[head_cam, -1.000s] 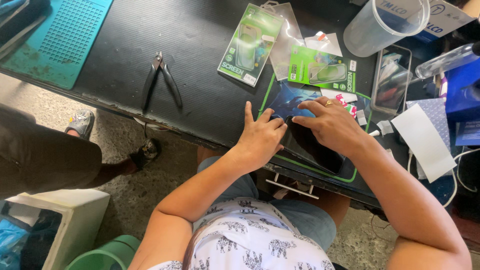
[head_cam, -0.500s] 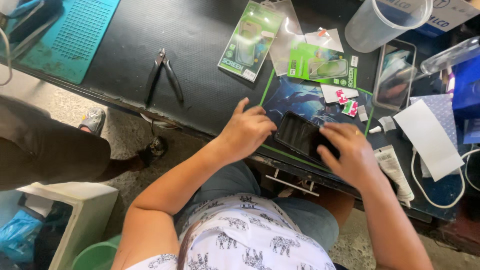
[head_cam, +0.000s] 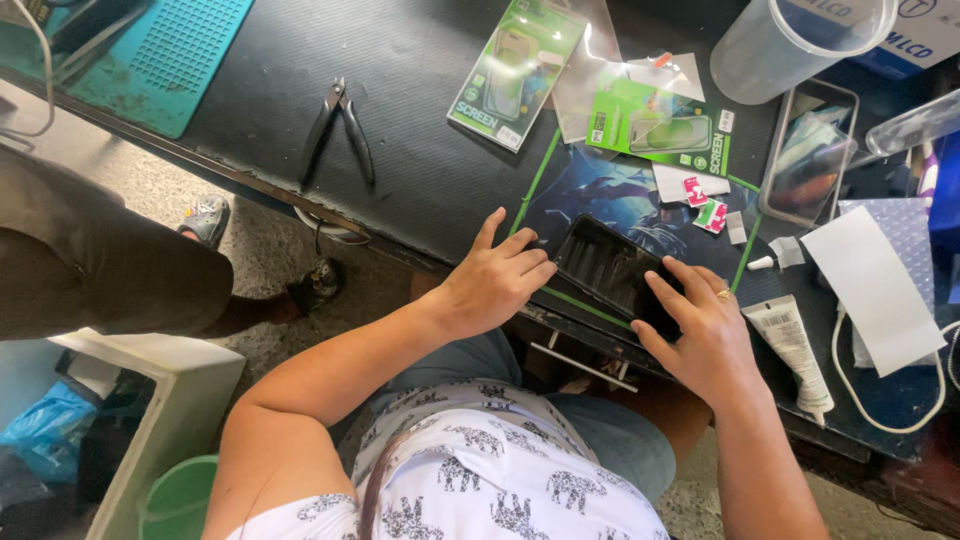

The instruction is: The person handles a smartphone on a workbench, repeatedly pressing the screen edges and wiping the surface with a small cloth. They rotate the phone to inspect different sides and continue pressing along the frame.

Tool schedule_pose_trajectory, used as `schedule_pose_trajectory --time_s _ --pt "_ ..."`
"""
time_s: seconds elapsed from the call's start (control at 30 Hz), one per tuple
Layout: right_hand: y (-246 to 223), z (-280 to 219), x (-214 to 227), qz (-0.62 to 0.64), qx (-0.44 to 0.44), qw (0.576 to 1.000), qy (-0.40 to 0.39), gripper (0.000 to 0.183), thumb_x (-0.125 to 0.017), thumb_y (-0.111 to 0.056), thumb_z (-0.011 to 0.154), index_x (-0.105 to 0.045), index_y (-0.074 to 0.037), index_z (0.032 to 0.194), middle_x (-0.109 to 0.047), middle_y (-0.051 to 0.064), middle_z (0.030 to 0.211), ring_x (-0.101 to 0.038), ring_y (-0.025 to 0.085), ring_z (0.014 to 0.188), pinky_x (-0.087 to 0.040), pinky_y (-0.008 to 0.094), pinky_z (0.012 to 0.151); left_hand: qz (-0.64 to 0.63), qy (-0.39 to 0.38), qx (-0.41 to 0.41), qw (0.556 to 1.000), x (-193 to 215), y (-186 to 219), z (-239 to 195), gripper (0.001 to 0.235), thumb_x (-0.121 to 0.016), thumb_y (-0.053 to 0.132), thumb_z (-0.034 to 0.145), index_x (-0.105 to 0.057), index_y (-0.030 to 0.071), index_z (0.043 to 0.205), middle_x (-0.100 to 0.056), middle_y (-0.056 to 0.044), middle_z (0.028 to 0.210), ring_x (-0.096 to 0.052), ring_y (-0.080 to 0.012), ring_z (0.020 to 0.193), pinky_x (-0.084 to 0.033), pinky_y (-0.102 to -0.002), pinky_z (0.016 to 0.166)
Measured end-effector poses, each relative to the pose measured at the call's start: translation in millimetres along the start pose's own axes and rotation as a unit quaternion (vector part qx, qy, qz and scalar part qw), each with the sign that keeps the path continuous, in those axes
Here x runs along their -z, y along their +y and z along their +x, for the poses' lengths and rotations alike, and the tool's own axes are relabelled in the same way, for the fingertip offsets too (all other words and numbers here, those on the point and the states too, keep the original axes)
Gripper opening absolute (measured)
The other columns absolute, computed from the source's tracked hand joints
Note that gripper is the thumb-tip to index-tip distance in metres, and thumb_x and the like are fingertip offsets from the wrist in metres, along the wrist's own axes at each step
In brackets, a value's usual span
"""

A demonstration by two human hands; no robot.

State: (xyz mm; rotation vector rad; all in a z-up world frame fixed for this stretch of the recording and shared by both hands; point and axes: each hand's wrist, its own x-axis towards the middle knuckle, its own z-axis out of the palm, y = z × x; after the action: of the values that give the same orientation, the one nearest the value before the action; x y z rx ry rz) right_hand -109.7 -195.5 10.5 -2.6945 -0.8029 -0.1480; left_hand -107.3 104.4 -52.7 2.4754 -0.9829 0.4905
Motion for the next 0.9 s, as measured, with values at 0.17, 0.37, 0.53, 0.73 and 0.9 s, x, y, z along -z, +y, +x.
schedule_pose_trajectory --time_s 0.17,0.37,0.53,0.73,0.9 --pt "-0.5 1.2 -0.1 0.002 -0.003 1.000 0.000 0.057 -0.082 -0.021 0.071 -0.070 -0.002 0.124 -0.063 0.022 0.135 -0.058 0.044 0.123 -0.049 0.049 0.103 -0.011 0.014 0.001 1.000 -2.3 -2.1 -1.7 0.029 -0.067 0.010 0.089 -0.072 0.007 0.117 -0.070 -0.008 0.115 -0.059 -0.0324 0.126 -0.025 -0.066 0.119" --pt "-2.5 3.5 0.9 0.006 0.000 1.000 0.001 0.057 -0.082 -0.021 0.071 -0.070 -0.001 0.124 -0.063 0.024 0.134 -0.059 0.044 0.121 -0.049 0.049 0.102 0.010 0.001 0.005 1.000 -3.3 -1.7 -3.7 0.032 -0.064 0.009 0.090 -0.073 0.007 0.120 -0.069 -0.008 0.118 -0.056 -0.0343 0.130 -0.022 -0.069 0.120" --pt "-3.3 3.4 0.8 0.006 0.000 1.000 0.000 0.057 -0.082 -0.021 0.071 -0.070 -0.002 0.124 -0.063 0.024 0.134 -0.059 0.044 0.121 -0.049 0.049 0.102 0.015 -0.006 0.004 1.000 -1.7 -2.5 -1.4 0.031 -0.063 0.009 0.089 -0.074 0.008 0.118 -0.066 -0.011 0.122 -0.051 -0.0370 0.133 -0.020 -0.073 0.118" --pt "-3.3 3.8 1.4 0.010 -0.008 1.000 -0.003 0.058 -0.082 -0.020 0.070 -0.070 -0.002 0.124 -0.063 0.023 0.134 -0.059 0.044 0.121 -0.050 0.049 0.102 0.012 -0.031 0.011 0.999 -0.4 -5.9 7.5 0.030 -0.063 0.009 0.089 -0.075 0.009 0.116 -0.061 -0.012 0.128 -0.046 -0.0392 0.138 -0.017 -0.076 0.118" --pt "-3.2 4.1 1.9 0.009 -0.009 1.000 -0.001 0.058 -0.083 -0.020 0.070 -0.070 -0.002 0.124 -0.063 0.022 0.134 -0.058 0.044 0.121 -0.049 0.049 0.102 0.022 -0.047 0.004 0.999 1.3 -8.7 13.3 0.032 -0.064 0.008 0.085 -0.076 0.009 0.115 -0.060 -0.014 0.131 -0.043 -0.0399 0.140 -0.014 -0.077 0.117"
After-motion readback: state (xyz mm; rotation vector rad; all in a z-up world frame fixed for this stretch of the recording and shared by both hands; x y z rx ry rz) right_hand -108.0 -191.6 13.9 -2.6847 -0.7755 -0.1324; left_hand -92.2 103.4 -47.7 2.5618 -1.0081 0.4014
